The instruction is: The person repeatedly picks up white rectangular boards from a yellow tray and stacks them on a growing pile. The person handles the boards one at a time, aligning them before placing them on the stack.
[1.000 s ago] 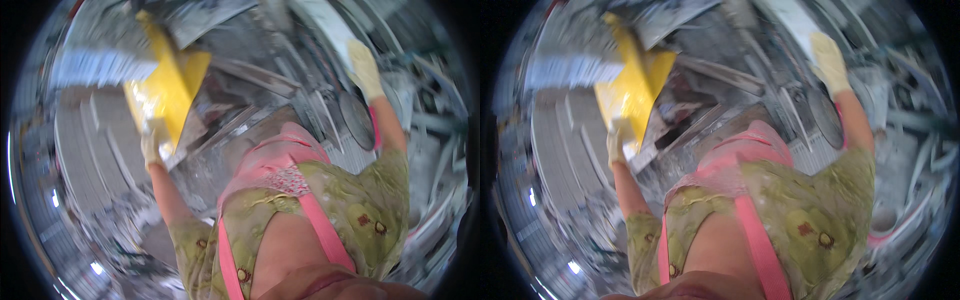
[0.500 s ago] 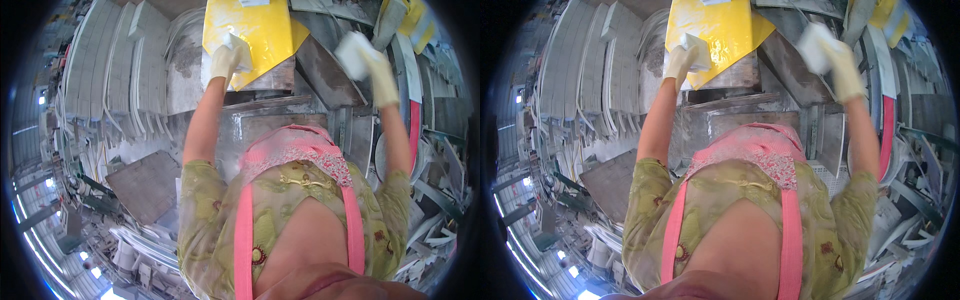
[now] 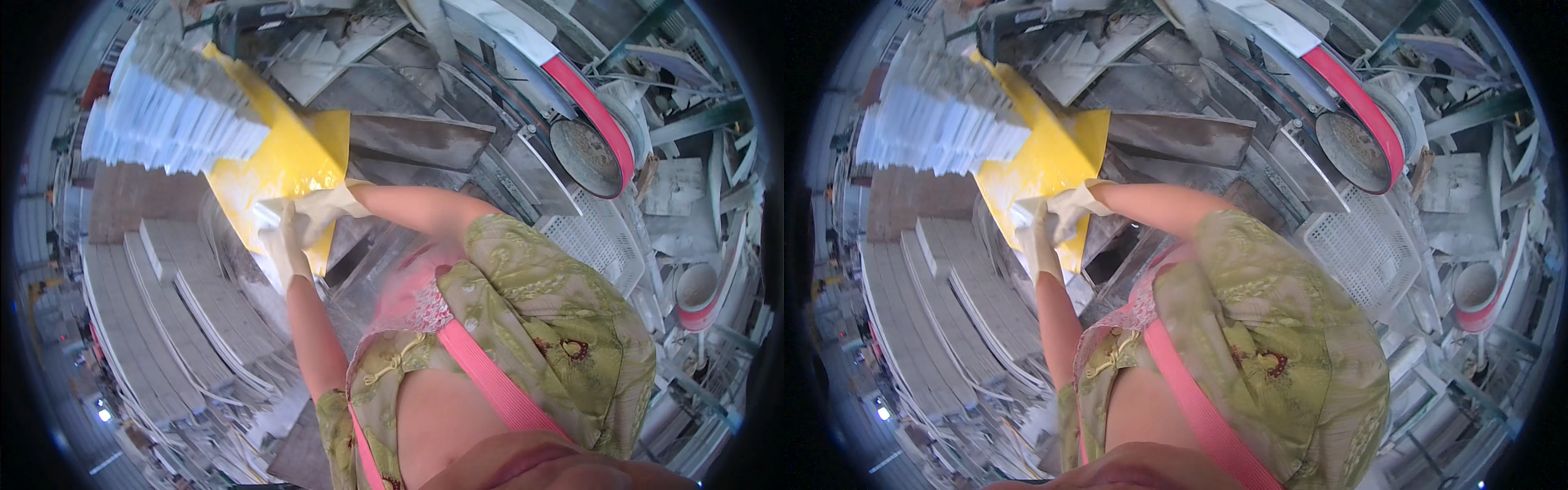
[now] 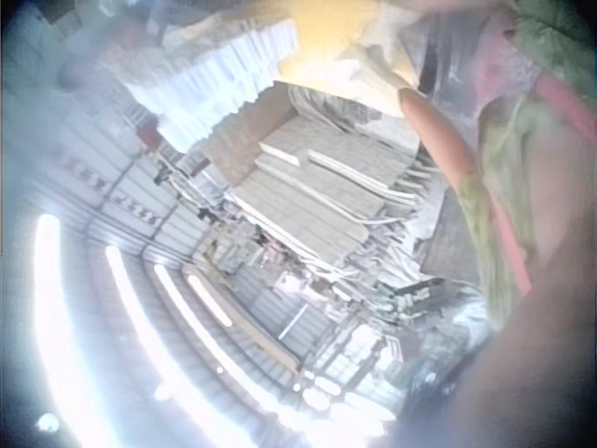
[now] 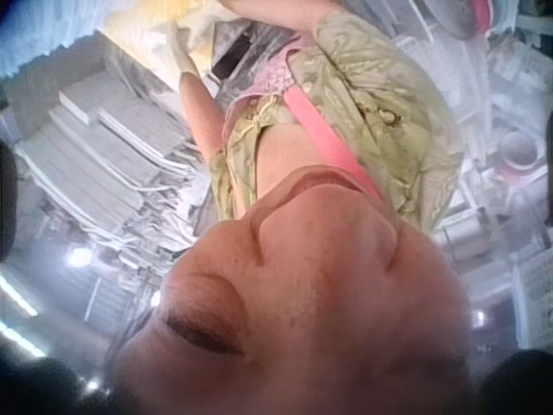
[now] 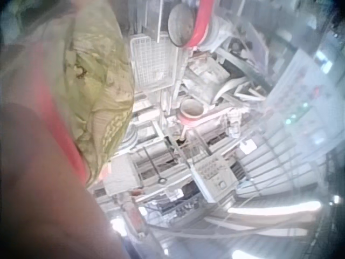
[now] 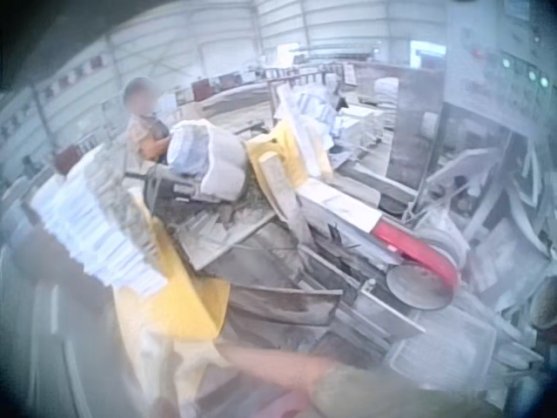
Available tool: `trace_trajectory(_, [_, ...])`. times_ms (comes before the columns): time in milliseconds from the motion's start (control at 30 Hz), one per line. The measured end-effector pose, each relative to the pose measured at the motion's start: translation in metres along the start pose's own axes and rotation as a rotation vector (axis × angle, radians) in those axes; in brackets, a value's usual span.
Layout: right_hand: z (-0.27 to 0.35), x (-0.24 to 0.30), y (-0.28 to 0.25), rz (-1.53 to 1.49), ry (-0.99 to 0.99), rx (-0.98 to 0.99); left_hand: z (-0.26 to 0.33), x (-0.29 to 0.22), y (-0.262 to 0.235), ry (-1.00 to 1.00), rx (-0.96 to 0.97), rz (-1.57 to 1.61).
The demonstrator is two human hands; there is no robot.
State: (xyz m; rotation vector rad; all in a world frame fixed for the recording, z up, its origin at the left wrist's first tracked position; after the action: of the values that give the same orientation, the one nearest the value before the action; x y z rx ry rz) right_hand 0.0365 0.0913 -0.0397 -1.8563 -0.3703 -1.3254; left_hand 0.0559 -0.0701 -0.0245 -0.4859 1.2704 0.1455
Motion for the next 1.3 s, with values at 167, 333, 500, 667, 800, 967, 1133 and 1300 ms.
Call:
trace_trajectory(167, [0.120, -0.041, -0.144, 0.503, 0.112, -0.489, 0.023, -0.006, 0.008, 0.081, -0.012, 0.099])
trace_trajectory(333, [0.356, -0.094, -0.317, 1.024, 0.627, -0.881, 0.037, -0.025, 0.013, 0.046, -0.074, 0.024])
trace_trajectory(500, [0.429, -0.140, -0.339, 1.442, 0.815, -0.292, 0.059, -0.042, 0.026, -0.083, -0.126, 0.064])
trace_trajectory(667, [0.400, -0.149, -0.328, 1.597, 0.815, -0.380, 0.050, -0.029, 0.019, -0.060, -0.043, 0.121])
trace_trajectory(800, [0.402, -0.134, -0.345, 1.445, 0.752, -0.531, 0.016, -0.003, 0.001, -0.064, -0.135, 0.110])
trace_trajectory(967, [0.384, -0.129, -0.368, 1.545, 0.578, -0.474, 0.001, 0.018, -0.015, 0.006, -0.102, 0.164])
trace_trajectory(1133, [0.357, -0.149, -0.373, 1.583, 0.674, -0.305, -0.005, 0.025, -0.020, -0.002, -0.110, 0.158])
trace_trajectory(1300, [0.340, -0.163, -0.382, 1.786, 0.594, -0.344, -0.005, 0.030, -0.021, 0.024, -0.080, 0.188])
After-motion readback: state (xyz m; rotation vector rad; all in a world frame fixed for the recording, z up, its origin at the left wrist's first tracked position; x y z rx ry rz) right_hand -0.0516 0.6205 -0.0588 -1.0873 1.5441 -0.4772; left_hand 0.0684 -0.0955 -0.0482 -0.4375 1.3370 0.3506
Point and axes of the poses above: each hand's wrist, its own z-axis away from the middle knuckle, its own y-axis out of the palm, x = y × z, the point moved 3 cm from there along -z, towards the middle knuckle, and after that the axes turned 13 degrees about z, right-handed, at the moved point
